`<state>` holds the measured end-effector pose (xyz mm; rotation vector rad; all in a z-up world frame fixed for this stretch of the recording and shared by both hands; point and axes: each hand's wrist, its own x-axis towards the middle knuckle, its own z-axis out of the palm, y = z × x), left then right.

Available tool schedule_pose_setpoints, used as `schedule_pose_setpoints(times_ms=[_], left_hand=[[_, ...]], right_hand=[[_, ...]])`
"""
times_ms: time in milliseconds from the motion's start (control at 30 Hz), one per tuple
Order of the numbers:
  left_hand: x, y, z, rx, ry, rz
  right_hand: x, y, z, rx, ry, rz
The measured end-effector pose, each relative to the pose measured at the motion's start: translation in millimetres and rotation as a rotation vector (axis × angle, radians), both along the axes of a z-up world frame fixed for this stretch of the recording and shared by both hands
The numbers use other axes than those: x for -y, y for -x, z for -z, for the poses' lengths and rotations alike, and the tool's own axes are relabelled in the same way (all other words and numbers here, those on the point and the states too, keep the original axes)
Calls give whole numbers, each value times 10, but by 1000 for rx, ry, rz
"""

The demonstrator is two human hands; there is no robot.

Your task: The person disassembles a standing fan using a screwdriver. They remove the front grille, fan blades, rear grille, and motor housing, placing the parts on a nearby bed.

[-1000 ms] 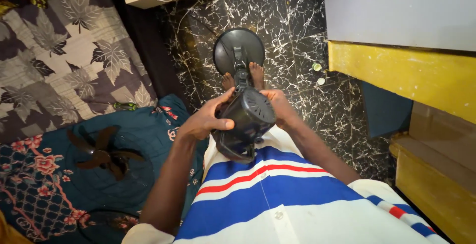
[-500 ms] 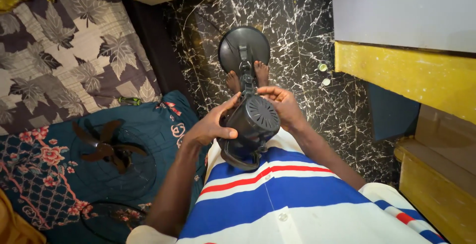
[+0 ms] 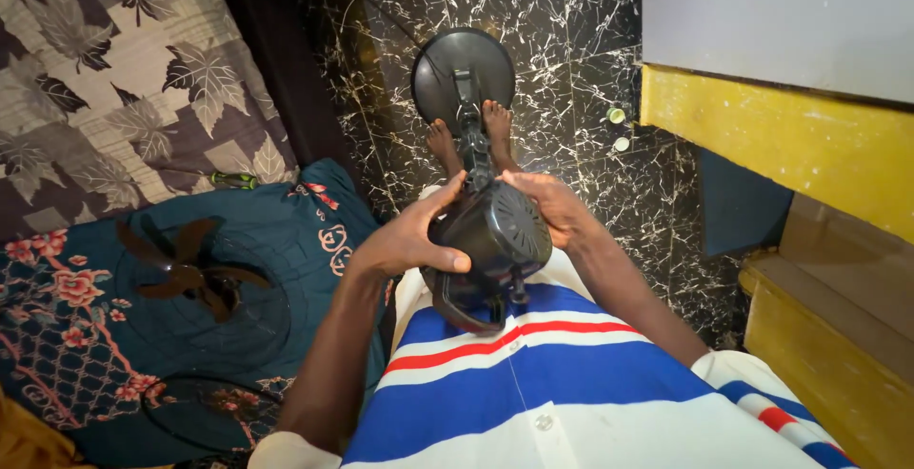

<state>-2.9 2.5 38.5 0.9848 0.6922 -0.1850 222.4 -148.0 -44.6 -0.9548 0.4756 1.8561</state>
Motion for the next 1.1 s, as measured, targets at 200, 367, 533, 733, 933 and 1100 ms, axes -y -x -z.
schedule_pose_setpoints(times_ms=[200,367,533,733,933,1100], left_hand=[[39,-23,-7,-3,-47,19],[9,-11,27,28,-12,-56],[-12,0,46,19,-78,-6],[-37,-17,54,21,12,-63],[-84,-29,59,-19,-48,-24],[-160,-113,116,32,22,-82]], right_hand=[[32,16,-164,1120,-595,-344],[-15,22,-270,1361,-764,-409],[-115,-22,-198,548,6,-294],[-106,68,-237,927,-402,-410],[-73,-63,-197,836,-354,-253],[-215,-72,31,296,-54,-197]])
